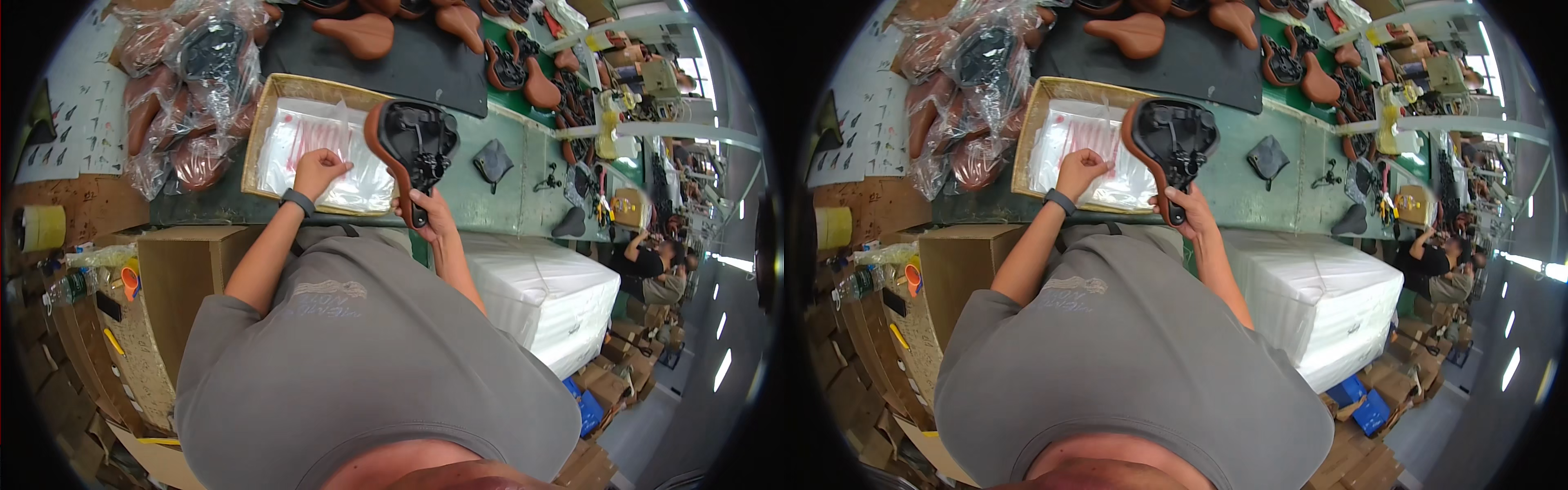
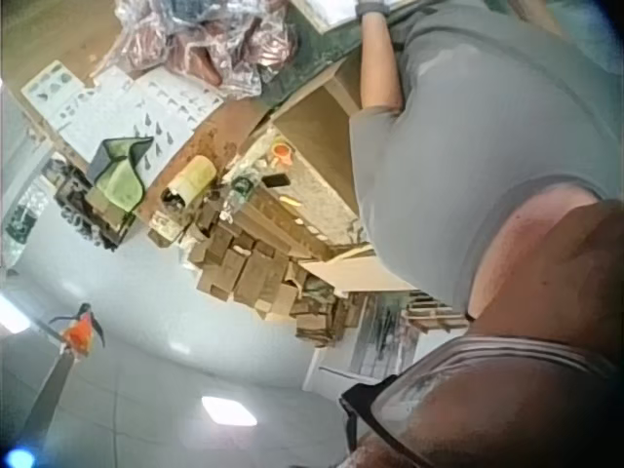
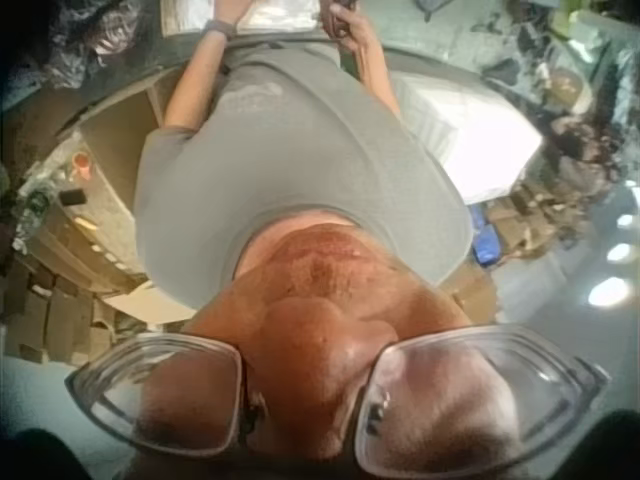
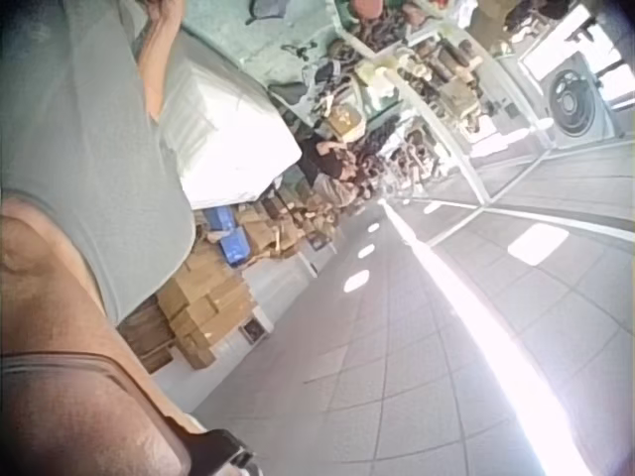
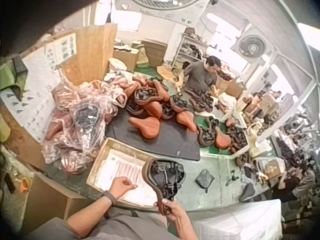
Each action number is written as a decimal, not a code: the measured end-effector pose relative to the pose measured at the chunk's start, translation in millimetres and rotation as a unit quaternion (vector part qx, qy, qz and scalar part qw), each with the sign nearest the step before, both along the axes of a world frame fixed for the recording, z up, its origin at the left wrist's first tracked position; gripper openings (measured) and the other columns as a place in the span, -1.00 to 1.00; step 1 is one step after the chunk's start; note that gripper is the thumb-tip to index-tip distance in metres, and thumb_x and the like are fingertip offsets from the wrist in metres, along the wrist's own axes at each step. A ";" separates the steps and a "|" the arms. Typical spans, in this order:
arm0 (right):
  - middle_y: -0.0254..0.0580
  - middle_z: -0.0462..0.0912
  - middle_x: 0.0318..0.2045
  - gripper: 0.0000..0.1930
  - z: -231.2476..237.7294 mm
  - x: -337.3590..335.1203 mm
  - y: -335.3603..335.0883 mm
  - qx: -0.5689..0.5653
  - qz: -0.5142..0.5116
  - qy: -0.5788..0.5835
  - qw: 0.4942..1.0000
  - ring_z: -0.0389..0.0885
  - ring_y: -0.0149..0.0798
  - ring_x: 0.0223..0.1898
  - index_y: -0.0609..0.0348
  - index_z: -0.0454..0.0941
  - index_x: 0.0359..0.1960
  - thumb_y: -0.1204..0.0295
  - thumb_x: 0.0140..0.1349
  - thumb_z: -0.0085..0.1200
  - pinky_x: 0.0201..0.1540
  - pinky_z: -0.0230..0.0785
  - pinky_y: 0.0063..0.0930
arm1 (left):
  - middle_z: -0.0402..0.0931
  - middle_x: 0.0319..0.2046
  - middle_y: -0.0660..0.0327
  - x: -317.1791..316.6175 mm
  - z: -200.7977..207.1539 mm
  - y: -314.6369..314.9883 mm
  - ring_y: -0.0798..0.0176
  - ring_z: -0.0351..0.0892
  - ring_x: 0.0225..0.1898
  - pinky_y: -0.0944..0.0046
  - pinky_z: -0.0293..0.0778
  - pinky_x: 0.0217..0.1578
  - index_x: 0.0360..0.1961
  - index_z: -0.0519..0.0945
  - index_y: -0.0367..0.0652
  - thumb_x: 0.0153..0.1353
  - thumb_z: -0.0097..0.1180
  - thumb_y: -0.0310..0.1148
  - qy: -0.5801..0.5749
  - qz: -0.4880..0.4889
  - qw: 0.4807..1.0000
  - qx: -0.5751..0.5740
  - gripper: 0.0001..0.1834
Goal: Packing bicycle seats into plastic bags at a factory workbench.
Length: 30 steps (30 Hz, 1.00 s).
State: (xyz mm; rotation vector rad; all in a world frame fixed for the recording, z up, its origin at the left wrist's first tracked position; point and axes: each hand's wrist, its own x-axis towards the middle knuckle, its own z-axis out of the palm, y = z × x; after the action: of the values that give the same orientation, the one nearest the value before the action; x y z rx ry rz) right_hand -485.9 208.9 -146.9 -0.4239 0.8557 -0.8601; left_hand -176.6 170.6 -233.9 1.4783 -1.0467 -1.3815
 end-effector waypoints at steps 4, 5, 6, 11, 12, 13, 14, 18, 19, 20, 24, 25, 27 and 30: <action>0.09 0.69 0.08 -0.32 41.8 68.1 -26.9 0.022 0.108 -0.018 0.994 0.86 0.04 -0.06 0.27 0.25 0.44 0.58 0.36 0.35 -0.05 0.83 -0.13 | 0.71 -0.50 0.21 1.4 28.0 29.4 0.35 0.67 -0.45 0.28 0.59 -0.35 -0.44 0.71 -0.29 0.07 0.70 -0.31 -0.108 0.014 0.993 -0.054 -0.65; 0.08 0.69 0.08 -0.31 51.8 85.9 -30.2 0.012 0.143 -0.003 0.990 0.85 0.01 -0.08 0.25 0.25 0.44 0.58 0.36 0.35 -0.07 0.84 -0.15 | 0.75 -0.47 0.18 2.8 24.9 38.5 0.33 0.74 -0.38 0.26 0.64 -0.29 -0.36 0.76 -0.30 0.11 0.65 -0.34 -0.076 0.003 0.996 -0.054 -0.71; 0.04 0.70 0.05 -0.32 55.9 101.8 -31.8 0.007 0.165 0.017 0.986 0.85 -0.05 -0.10 0.24 0.27 0.43 0.58 0.35 0.36 -0.10 0.84 -0.18 | 0.79 -0.43 0.15 4.5 21.5 48.4 0.31 0.81 -0.32 0.25 0.69 -0.22 -0.29 0.82 -0.32 0.16 0.61 -0.36 -0.044 -0.008 0.998 -0.053 -0.75; -0.02 0.74 -0.04 -0.40 43.1 124.3 -50.1 0.025 0.265 0.061 0.962 0.83 -0.19 -0.19 0.26 0.39 0.36 0.55 0.34 0.37 -0.16 0.83 -0.31 | 0.83 -0.06 0.09 36.8 71.2 89.5 0.26 0.85 -0.07 0.31 0.77 0.00 0.02 0.75 -0.33 0.54 0.31 -0.37 0.303 0.001 0.943 0.139 -0.78; -0.02 0.74 -0.04 -0.40 44.4 122.4 -51.6 0.029 0.272 0.062 0.960 0.83 -0.19 -0.19 0.26 0.39 0.36 0.55 0.34 0.37 -0.16 0.83 -0.31 | 0.83 -0.06 0.09 46.1 70.5 96.0 0.26 0.85 -0.07 0.31 0.77 0.00 0.02 0.75 -0.33 0.54 0.31 -0.37 0.306 0.009 0.942 0.140 -0.78; 0.05 0.74 -0.01 -0.39 52.2 120.3 -54.0 0.015 0.260 0.070 0.963 0.83 -0.17 -0.18 0.25 0.36 0.40 0.55 0.36 0.35 -0.16 0.82 -0.32 | 0.82 -0.07 0.10 60.9 68.8 103.5 0.25 0.85 -0.06 0.27 0.77 0.04 0.01 0.74 -0.31 0.56 0.28 -0.38 0.418 0.061 0.902 0.090 -0.81; 0.11 0.73 0.03 -0.38 55.8 116.6 -56.4 0.004 0.247 0.079 0.966 0.83 -0.14 -0.17 0.25 0.33 0.43 0.55 0.38 0.32 -0.16 0.82 -0.34 | 0.81 -0.07 0.12 71.7 71.8 108.9 0.24 0.84 -0.04 0.24 0.77 0.08 -0.01 0.72 -0.28 0.58 0.25 -0.39 0.521 0.112 0.845 0.040 -0.84; 0.20 0.68 0.09 -0.47 62.7 105.4 -59.7 0.083 0.174 -0.039 0.980 0.73 -0.10 -0.11 0.40 0.39 0.36 0.39 0.50 0.28 -0.10 0.73 -0.29 | 0.77 -0.10 0.20 78.4 114.4 99.3 0.30 0.79 0.00 0.29 0.74 0.06 -0.05 0.68 -0.22 0.57 0.26 -0.42 0.397 0.182 0.900 -0.017 -0.91; 0.20 0.68 0.09 -0.47 61.5 103.3 -56.5 0.089 0.172 -0.033 0.980 0.73 -0.10 -0.11 0.40 0.39 0.36 0.39 0.50 0.28 -0.10 0.73 -0.29 | 0.76 -0.13 0.22 59.7 124.1 90.6 0.33 0.78 -0.02 0.31 0.72 0.02 -0.05 0.67 -0.23 0.53 0.30 -0.43 0.287 0.145 0.946 -0.043 -0.89; 0.22 0.66 0.11 -0.49 59.9 102.9 -54.4 0.107 0.152 -0.061 0.981 0.70 -0.08 -0.09 0.41 0.41 0.34 0.38 0.51 0.27 -0.09 0.71 -0.28 | 0.74 -0.15 0.23 39.9 132.6 78.9 0.35 0.76 -0.05 0.33 0.69 -0.03 -0.05 0.66 -0.24 0.49 0.35 -0.44 0.174 0.101 0.977 -0.070 -0.86; 0.06 0.72 -0.02 -0.56 74.7 115.9 -64.8 0.023 0.127 0.028 0.991 0.83 -0.08 -0.16 0.30 0.44 0.27 0.45 0.46 0.30 -0.18 0.82 -0.26 | 0.76 -0.29 0.20 15.2 135.1 36.1 0.41 0.73 -0.31 0.32 0.62 -0.29 -0.04 0.68 -0.32 0.41 0.40 -0.49 -0.021 0.015 0.996 -0.087 -0.81; 0.06 0.72 -0.02 -0.56 78.9 114.0 -66.3 0.021 0.118 0.032 0.992 0.83 -0.08 -0.16 0.30 0.44 0.27 0.45 0.46 0.30 -0.18 0.82 -0.26 | 0.76 -0.29 0.20 12.7 131.2 31.8 0.41 0.73 -0.31 0.32 0.62 -0.29 -0.04 0.68 -0.32 0.41 0.40 -0.49 -0.017 0.006 0.996 -0.090 -0.81; 0.01 0.74 -0.10 -0.55 86.5 109.2 -69.8 0.004 0.108 0.071 0.992 0.84 -0.11 -0.20 0.29 0.43 0.27 0.47 0.44 0.31 -0.19 0.84 -0.28 | 0.79 -0.26 0.19 8.8 119.5 25.0 0.42 0.74 -0.32 0.34 0.66 -0.27 -0.05 0.72 -0.30 0.45 0.37 -0.48 0.058 -0.030 0.996 -0.064 -0.86; 0.01 0.75 -0.14 -0.54 87.3 93.2 -71.2 0.044 0.095 0.029 0.994 0.84 -0.12 -0.21 0.29 0.43 0.27 0.48 0.43 0.31 -0.19 0.83 -0.27 | 0.79 -0.23 0.24 4.3 120.8 11.9 0.43 0.76 -0.27 0.34 0.72 -0.20 -0.03 0.73 -0.26 0.49 0.34 -0.48 0.263 -0.019 0.965 0.008 -0.88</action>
State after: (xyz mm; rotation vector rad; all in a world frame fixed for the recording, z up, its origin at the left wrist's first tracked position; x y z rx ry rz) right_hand -392.7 137.8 -59.5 -0.4480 0.8870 -0.6347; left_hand -172.3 182.4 -113.2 1.0135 -0.7253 -1.6886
